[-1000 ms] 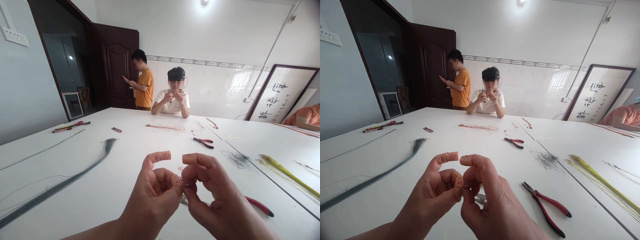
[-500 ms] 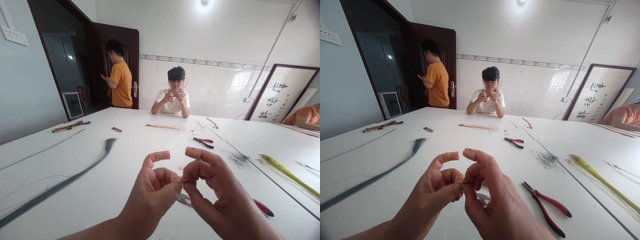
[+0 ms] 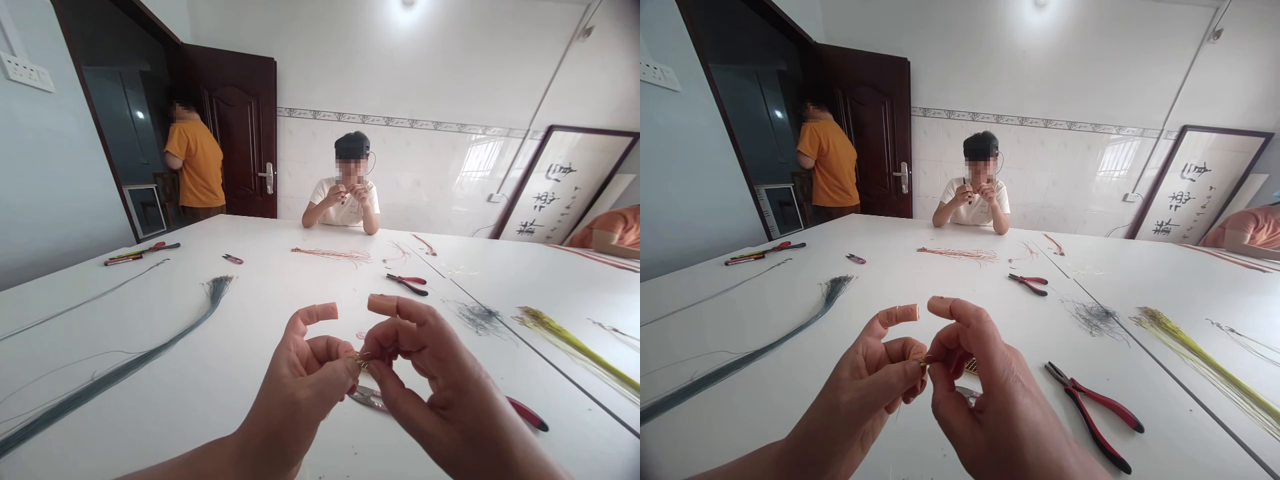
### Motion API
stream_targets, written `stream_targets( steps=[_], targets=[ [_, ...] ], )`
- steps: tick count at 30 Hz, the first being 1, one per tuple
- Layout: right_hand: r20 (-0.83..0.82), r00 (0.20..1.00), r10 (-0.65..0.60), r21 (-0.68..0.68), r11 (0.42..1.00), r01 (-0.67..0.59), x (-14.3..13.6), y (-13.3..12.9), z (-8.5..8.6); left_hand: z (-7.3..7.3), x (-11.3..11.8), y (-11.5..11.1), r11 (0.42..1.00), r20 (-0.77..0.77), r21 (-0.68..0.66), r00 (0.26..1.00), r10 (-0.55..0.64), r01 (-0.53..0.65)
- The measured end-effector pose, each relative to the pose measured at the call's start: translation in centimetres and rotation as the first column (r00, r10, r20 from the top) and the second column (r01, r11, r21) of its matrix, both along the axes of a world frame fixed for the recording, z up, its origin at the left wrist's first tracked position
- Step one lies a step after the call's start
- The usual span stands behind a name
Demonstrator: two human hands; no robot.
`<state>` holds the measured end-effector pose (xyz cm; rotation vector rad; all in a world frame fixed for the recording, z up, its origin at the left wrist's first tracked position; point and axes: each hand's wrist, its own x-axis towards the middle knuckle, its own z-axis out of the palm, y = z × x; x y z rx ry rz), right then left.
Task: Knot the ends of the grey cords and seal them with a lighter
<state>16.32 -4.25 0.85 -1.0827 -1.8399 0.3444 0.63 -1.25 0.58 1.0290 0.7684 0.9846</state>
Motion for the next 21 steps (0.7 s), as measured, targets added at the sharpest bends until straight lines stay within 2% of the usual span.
stream_targets(
  steps=[5, 9, 14, 21],
  targets=[
    [-0.023, 1.0, 0.013, 0.034, 0.999, -0.012, -0.12, 0.16, -0.27, 0.01, 0.14, -0.2, 0.999, -0.003, -0.035, 0.999, -0.033, 0.033],
    [0.001, 1.0, 0.018, -0.009, 1.0, -0.018, -0.23, 0.11, -0.14, -0.11, 0.26, -0.14, 0.998, 0.0, -0.023, 0.998, -0.057, 0.057],
    [0.09, 0.994, -0.057, -0.026, 0.998, 0.06, 0.01, 0.0, 0.24, 0.01, 0.19, -0.13, 0.999, -0.006, -0.025, 0.999, -0.041, 0.041],
    [0.009, 1.0, -0.024, 0.01, 1.0, 0.024, 0.12, 0.15, -0.01, 0.14, 0.11, -0.12, 0.995, 0.033, -0.091, 0.998, -0.047, 0.05]
  ],
)
